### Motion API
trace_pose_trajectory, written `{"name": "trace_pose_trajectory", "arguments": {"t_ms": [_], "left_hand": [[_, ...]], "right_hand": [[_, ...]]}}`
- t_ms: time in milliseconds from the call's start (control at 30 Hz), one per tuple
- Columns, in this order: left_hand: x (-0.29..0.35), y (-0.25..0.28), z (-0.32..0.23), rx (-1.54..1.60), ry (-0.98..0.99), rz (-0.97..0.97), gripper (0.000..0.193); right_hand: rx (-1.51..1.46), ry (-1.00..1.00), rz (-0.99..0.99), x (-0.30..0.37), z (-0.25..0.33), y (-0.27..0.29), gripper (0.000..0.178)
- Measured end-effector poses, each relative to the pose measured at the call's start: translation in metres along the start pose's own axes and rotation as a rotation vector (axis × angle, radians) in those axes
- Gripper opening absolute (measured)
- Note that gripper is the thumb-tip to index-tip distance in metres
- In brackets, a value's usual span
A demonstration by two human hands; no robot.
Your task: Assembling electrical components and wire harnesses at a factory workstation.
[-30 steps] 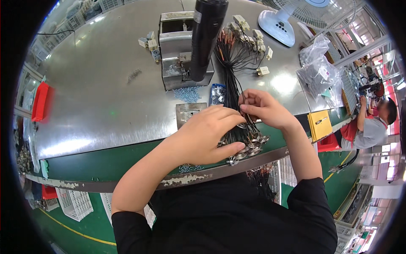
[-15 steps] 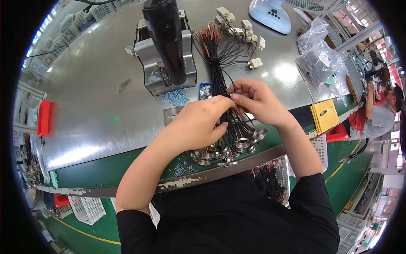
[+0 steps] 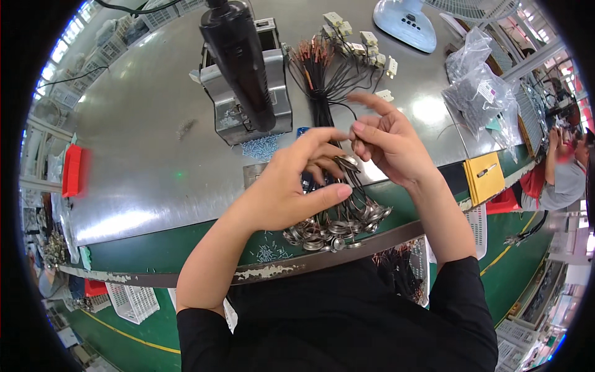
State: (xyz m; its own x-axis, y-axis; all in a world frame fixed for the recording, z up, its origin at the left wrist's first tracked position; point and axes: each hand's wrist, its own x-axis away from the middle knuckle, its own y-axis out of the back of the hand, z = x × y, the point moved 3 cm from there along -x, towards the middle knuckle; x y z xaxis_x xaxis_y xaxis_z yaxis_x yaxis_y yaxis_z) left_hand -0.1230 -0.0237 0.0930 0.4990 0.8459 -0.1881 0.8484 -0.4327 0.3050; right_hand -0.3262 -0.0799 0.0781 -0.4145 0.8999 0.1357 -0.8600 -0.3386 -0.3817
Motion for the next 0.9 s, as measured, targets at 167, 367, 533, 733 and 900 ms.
{"name": "trace_pose_trajectory", "arguments": {"t_ms": [167, 367, 533, 733, 900], "left_hand": [[0.009, 0.037, 0.006, 0.729, 0.099, -0.149, 0.047], [0.033, 0.074, 0.011, 1.005, 0.293, -0.274, 0.037], [0.044, 0.08, 0.022, 1.067, 0.334, -0.247, 0.034], [0.044, 0.08, 0.036, 0.822, 0.358, -0.173, 0.035], [0.05, 0.07, 0.05, 0.578, 0.234, -0.258, 0.033]], "right_hand": [[0.628, 0.219, 0.21, -0.029, 0.022, -0.047, 0.023], [1.156, 0.868, 0.369, -0.056, 0.017, -0.083, 0.015], [1.063, 0.702, 0.469, -0.061, 0.001, -0.088, 0.01], [0.943, 0.561, 0.552, -0.063, -0.011, -0.078, 0.008], [0.89, 0.498, 0.569, -0.062, -0.015, -0.083, 0.009]]}}
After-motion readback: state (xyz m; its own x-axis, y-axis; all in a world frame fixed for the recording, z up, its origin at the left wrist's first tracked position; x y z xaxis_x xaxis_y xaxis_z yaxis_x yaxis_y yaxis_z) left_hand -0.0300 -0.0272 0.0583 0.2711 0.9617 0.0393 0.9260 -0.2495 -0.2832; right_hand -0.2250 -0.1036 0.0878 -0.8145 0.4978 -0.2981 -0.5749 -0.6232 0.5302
